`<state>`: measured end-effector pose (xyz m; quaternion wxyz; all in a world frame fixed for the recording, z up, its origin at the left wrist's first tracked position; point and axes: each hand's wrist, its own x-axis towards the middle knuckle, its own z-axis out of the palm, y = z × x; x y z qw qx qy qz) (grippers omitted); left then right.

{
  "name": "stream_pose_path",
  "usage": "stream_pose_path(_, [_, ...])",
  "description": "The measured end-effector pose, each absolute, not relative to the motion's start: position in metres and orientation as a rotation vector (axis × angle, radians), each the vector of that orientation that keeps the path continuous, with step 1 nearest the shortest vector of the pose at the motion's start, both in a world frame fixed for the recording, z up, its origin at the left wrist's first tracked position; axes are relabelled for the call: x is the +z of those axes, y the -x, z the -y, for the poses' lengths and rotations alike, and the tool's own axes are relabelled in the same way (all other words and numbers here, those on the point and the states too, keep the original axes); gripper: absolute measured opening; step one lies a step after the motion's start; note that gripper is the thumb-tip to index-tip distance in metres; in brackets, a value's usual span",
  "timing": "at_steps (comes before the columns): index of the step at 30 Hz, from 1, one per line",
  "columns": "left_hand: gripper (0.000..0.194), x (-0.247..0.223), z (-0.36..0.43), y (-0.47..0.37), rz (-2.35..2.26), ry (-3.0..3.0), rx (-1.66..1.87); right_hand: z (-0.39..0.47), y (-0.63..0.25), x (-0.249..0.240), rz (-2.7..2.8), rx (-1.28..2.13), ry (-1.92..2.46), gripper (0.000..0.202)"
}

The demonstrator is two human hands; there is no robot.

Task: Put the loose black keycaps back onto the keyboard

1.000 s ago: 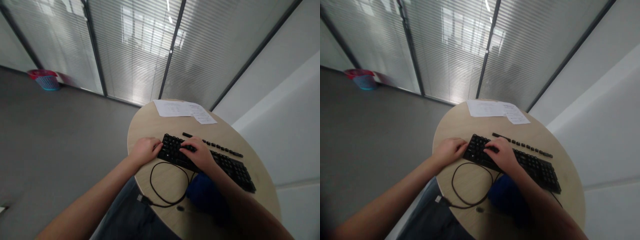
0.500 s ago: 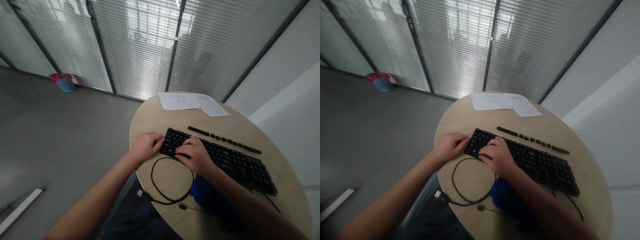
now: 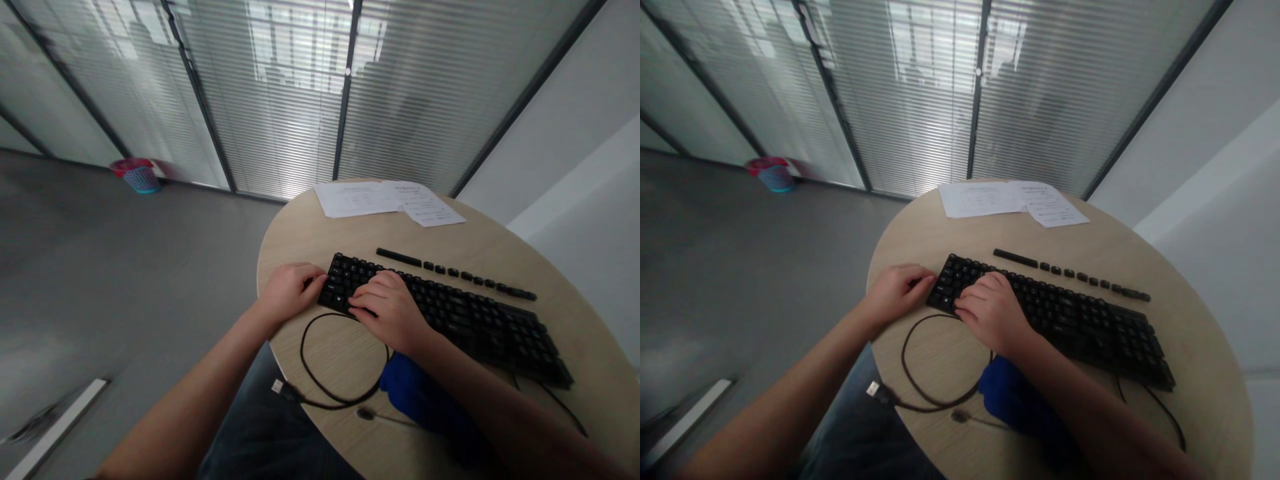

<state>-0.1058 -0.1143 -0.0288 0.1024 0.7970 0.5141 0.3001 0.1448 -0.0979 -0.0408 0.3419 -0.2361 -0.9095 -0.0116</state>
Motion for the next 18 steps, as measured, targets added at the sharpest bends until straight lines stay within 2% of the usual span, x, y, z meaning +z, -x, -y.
stream_pose_path(18, [0.027, -0.0257, 0.116, 0.1046, -1.561, -2.353, 0.854, 0.1017, -0.1441, -0.0392, 2.398, 0.033, 0.621, 0.013])
